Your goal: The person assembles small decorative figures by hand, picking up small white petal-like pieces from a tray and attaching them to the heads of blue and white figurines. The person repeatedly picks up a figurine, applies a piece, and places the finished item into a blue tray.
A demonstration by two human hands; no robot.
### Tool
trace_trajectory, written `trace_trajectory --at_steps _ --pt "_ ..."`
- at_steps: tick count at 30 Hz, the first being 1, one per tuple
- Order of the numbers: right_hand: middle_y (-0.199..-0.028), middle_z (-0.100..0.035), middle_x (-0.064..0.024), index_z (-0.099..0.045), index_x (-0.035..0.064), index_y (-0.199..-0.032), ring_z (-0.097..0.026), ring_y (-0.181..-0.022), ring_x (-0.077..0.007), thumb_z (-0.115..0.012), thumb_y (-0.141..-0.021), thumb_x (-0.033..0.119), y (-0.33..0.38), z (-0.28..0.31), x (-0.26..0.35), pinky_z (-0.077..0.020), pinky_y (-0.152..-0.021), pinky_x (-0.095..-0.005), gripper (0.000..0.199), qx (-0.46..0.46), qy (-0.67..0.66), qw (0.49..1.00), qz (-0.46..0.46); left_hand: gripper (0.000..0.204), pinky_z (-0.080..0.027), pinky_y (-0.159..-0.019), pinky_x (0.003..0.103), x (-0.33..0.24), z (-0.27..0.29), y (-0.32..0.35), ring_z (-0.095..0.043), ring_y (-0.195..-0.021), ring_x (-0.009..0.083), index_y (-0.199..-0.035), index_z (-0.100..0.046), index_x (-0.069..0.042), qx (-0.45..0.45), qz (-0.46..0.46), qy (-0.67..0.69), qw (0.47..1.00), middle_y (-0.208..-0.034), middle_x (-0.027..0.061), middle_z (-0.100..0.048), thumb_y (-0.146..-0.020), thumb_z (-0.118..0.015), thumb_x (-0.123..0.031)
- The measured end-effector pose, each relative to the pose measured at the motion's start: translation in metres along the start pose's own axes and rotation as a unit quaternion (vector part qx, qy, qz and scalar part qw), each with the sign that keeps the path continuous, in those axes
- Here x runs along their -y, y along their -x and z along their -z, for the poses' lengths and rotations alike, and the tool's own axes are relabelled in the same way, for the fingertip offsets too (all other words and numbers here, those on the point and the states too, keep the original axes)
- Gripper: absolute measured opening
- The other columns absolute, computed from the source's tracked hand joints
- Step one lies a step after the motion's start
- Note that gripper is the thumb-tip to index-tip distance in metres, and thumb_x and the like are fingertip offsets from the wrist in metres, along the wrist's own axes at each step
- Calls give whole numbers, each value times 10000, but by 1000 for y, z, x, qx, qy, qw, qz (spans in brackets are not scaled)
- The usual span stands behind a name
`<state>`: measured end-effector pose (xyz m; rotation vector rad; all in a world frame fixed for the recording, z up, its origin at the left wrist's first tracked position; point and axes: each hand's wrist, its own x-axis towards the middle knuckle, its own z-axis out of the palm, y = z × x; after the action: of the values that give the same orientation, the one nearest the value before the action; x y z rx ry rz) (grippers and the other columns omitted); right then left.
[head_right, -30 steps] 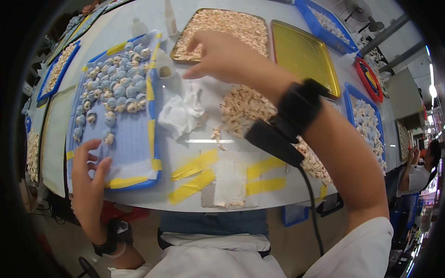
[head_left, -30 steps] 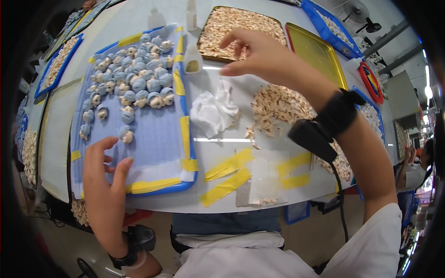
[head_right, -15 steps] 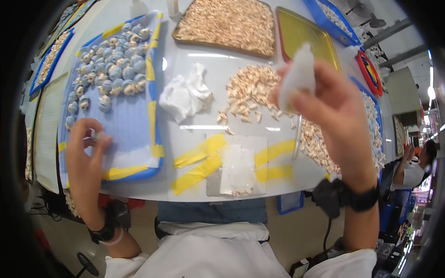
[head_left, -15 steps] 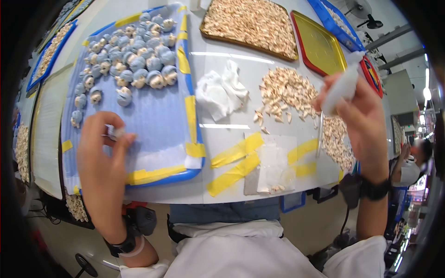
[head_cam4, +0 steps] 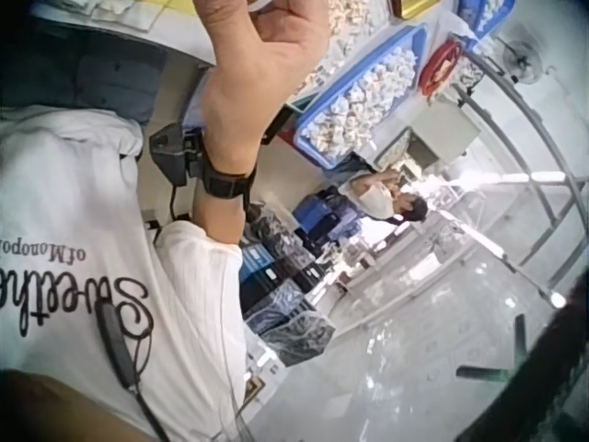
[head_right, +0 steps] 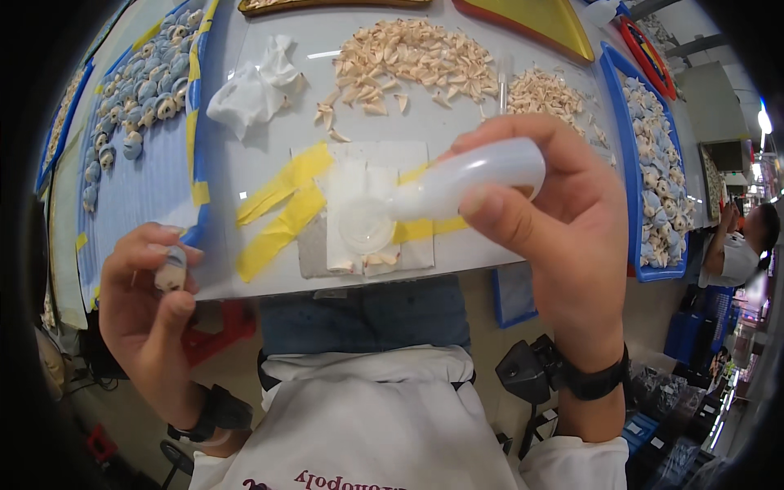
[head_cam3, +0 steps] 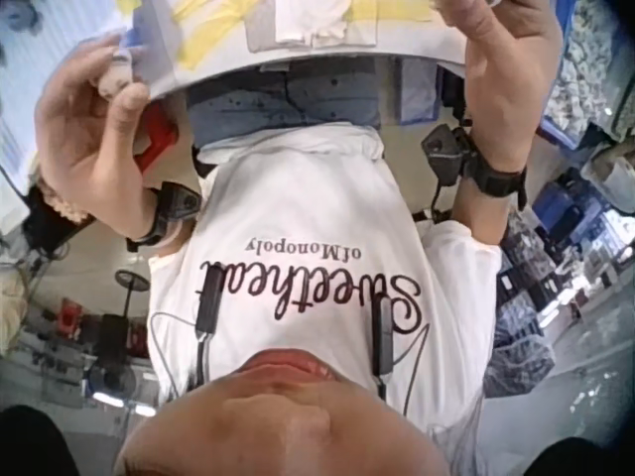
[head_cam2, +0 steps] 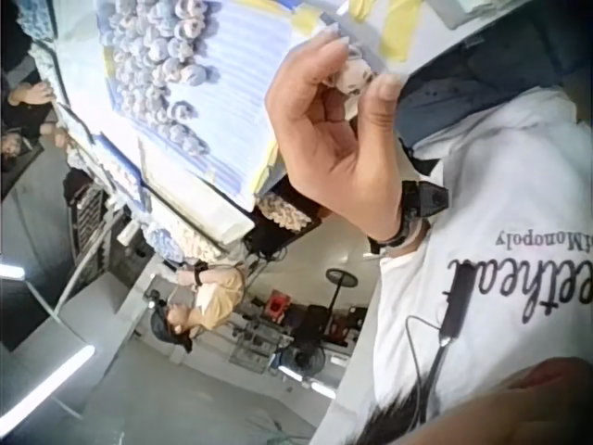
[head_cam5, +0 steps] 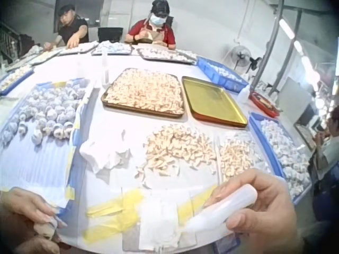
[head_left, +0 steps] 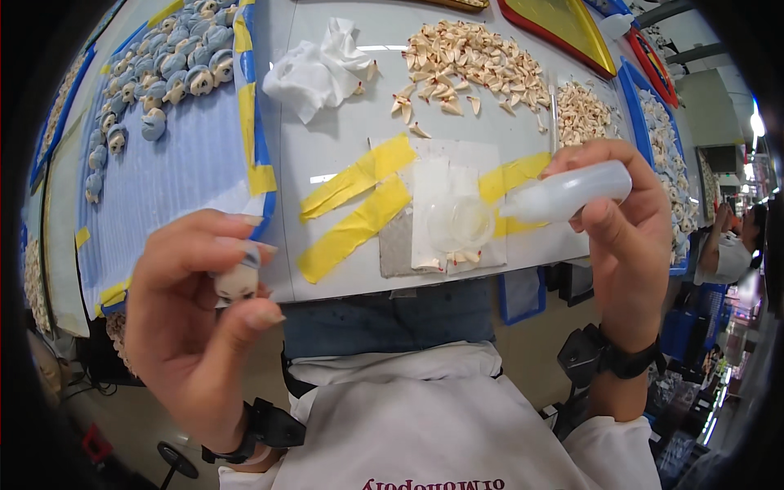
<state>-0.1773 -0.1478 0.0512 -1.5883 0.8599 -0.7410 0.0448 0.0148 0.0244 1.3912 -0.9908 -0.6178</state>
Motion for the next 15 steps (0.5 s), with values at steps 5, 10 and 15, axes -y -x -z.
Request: trace_trajectory --at_steps 5,10,15 --pt "-879 -574 -78 -552 7 -955 -550 -809 -131 -703 -722 280 -3 -6 9 -404 -689 -209 389 -3 63 997 34 342 -457 -727 271 9 -7 13 -544 -869 231 -992 -527 47 13 -20 80 996 -1056 213 -495 -722 -701 -70" --pt "-823 -566 -65 -578 -10 -905 -541 -756 -130 -704 -697 228 -2 -12 24 -391 -658 -214 340 10 176 982 66 358 -512 -645 256 15 -14 15 -580 -817 233 -1014 -528 63 9 -46 96 994 -1041 221 -490 -726 -696 -67" --pt "-779 -555 -61 -586 -18 -874 -517 -694 -118 -705 -681 198 0 -14 31 -371 -626 -209 313 4 276 954 115 341 -527 -629 249 18 -17 15 -586 -806 235 -1007 -528 75 26 -46 112 992 -1041 220 -485 -706 -678 19"
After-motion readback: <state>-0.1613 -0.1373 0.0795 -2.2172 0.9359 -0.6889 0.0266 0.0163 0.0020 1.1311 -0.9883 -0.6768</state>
